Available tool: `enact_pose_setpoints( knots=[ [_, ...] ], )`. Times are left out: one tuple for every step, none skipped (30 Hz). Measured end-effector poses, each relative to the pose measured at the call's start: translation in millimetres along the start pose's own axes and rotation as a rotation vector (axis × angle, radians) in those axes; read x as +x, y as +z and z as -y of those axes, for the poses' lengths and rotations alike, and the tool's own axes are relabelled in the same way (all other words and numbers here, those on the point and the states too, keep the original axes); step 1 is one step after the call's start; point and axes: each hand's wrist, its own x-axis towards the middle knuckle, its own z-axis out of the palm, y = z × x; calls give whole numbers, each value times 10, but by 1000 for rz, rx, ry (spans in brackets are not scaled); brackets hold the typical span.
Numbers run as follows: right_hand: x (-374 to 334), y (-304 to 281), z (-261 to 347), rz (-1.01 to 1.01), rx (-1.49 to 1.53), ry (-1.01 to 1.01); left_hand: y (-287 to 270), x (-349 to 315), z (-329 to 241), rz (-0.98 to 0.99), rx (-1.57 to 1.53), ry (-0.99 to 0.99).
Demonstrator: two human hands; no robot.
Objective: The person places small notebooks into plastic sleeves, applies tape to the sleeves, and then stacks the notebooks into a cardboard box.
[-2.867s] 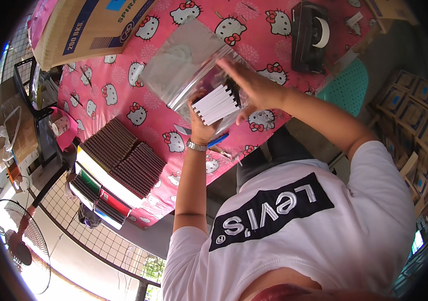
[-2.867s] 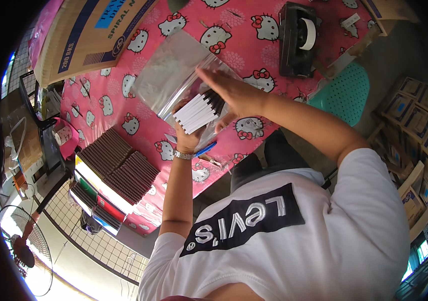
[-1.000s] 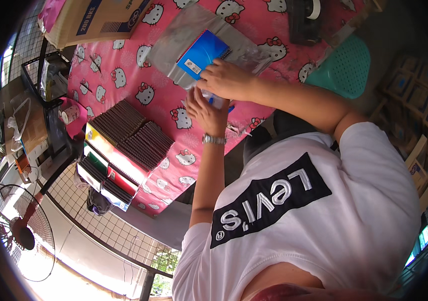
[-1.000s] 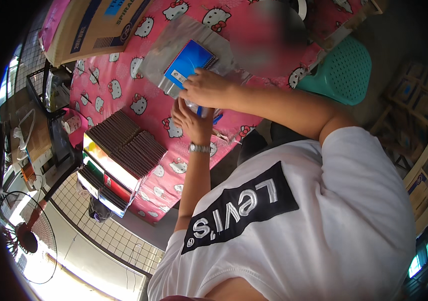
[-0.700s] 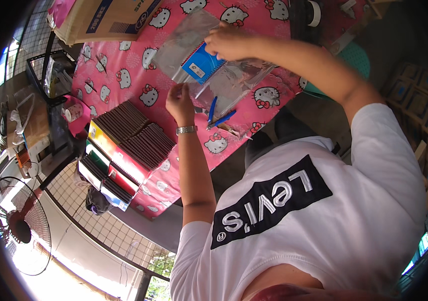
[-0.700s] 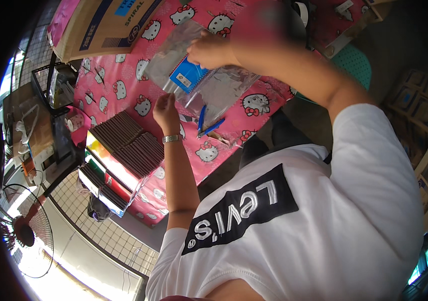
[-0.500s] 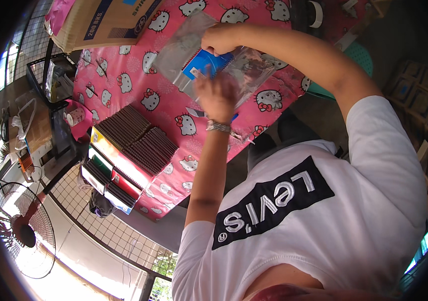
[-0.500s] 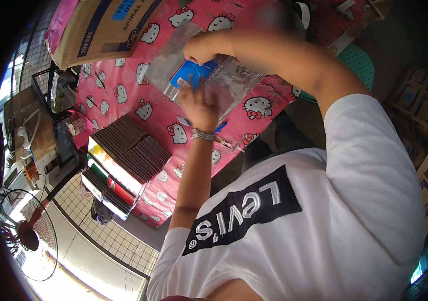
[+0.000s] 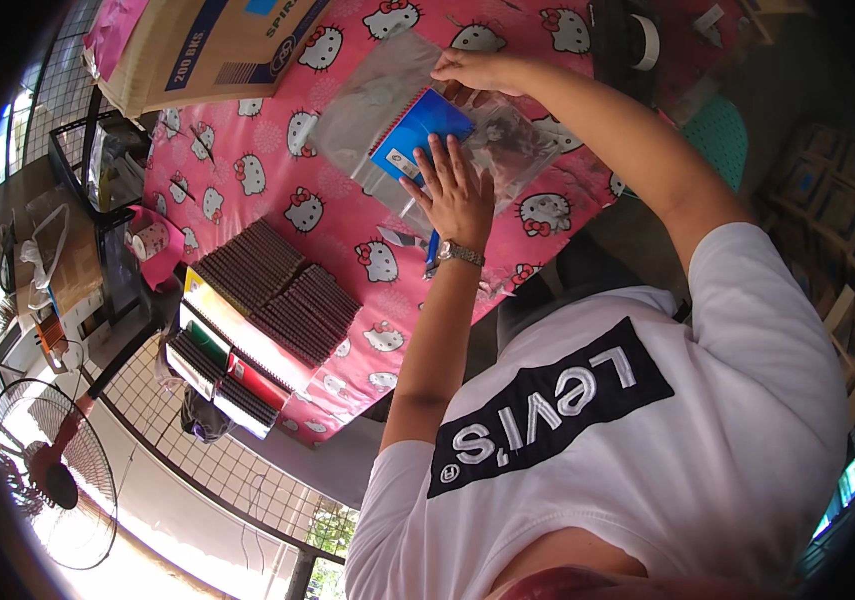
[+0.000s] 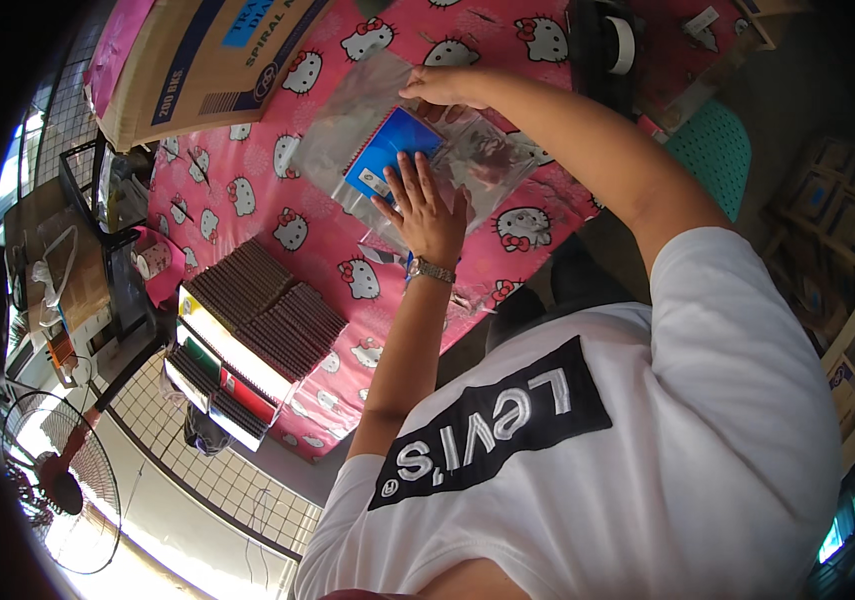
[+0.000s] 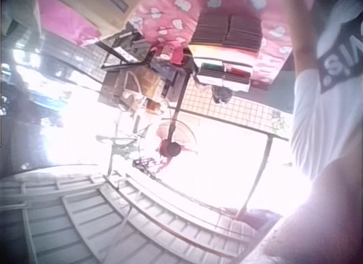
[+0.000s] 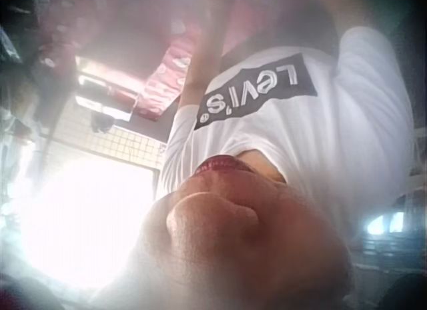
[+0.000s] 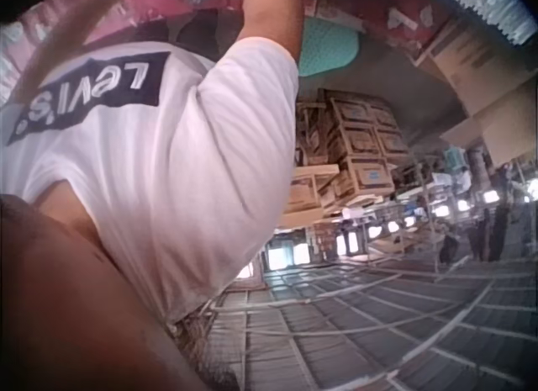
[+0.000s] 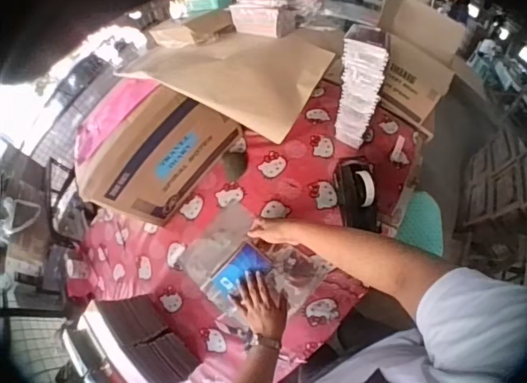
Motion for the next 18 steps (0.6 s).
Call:
enact_pose_setpoints(
  knots=[
    [23,-14,35,-18,-27,4,0,13,3,7,-8,-10],
    [42,-12,83,-35,-55,8,-1,22,8,14,-16,-21],
    [148,-2,125,-96,-307,-110,-2,27,15,20,-24,-32],
    [342,-23,165,-163,-558,-232,-22,58,5,21,-18,-19],
    [440,35,284,-220,-809,-353,-25,56,15,26,-11,-14],
    [508,165,364,-304,-819,-464,-29,53,24,31,-3,-10],
    [527,336,497,-382,-823,-578,-34,38,43,37,-1,-19],
    [640,408,516,-465,-970,-626,-60,54,35,42,0,-8],
    [731,497,517,-550,-1117,-671,-77,75,29,47,2,3],
    [757,586,543,-622,-1268,-716,-77,69,40,36,-3,9],
    [779,615,567,-580,-1332,-730,-79,65,50,34,-31,5],
    [797,626,592,-539,-1395,-743,-83,62,58,32,-59,3],
    [794,635,617,-492,-1463,-757,-95,61,52,28,-92,-4],
    [780,643,633,-486,-1454,-773,-98,59,50,1,-77,-11],
    [760,646,645,-481,-1445,-787,-102,59,46,-25,-63,-16],
    [721,639,686,-478,-1439,-803,-109,69,45,-54,-49,-21],
    [671,613,716,-459,-1373,-849,-116,93,58,-69,-57,-29],
    [604,569,727,-442,-1306,-891,-124,136,89,-84,-66,-35]
  ],
)
